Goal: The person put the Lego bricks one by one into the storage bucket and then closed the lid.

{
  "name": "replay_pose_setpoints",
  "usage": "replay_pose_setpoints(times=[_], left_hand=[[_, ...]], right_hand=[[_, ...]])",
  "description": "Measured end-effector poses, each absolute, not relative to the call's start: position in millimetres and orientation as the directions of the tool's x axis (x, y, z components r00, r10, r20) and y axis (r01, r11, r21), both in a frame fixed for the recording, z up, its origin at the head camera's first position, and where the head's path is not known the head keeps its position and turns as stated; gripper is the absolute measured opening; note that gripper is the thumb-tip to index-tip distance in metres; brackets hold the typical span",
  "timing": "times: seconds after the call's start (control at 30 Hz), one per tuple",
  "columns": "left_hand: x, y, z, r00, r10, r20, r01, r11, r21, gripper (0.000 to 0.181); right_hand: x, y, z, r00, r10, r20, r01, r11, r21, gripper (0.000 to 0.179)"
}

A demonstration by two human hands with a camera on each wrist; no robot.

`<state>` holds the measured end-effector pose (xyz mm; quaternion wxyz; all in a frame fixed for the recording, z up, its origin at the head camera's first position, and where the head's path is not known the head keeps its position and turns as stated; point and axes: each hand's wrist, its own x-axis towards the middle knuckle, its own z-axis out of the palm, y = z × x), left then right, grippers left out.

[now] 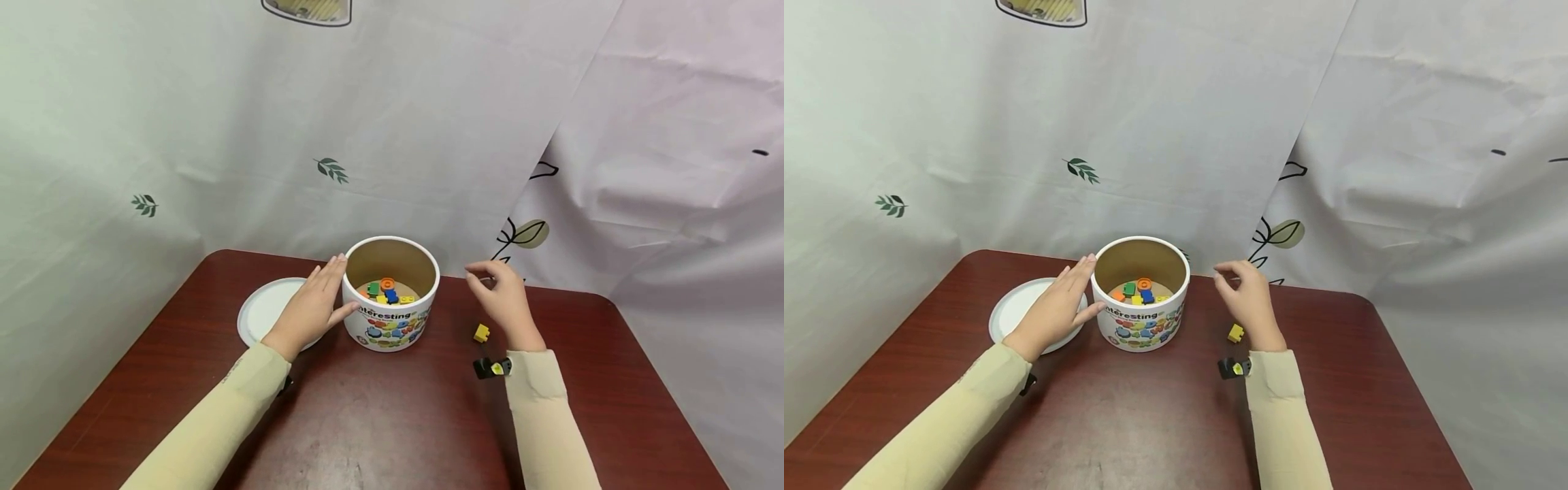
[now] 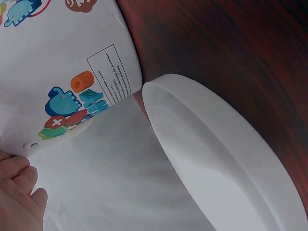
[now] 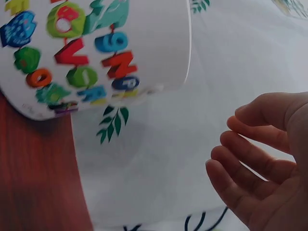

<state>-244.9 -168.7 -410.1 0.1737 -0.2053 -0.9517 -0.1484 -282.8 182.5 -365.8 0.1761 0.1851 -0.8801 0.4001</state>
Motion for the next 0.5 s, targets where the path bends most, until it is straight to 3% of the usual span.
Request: replay_pose_setpoints(times=[0.5], left_hand=[[-244, -169, -410, -0.846, 0.343, 0.407, 0.45, 0.87, 0.203, 0.089]], right_hand=[[-271, 213, -409, -0.959, -0.129, 0.251, -0.267, 0.699, -0.663, 0.029]])
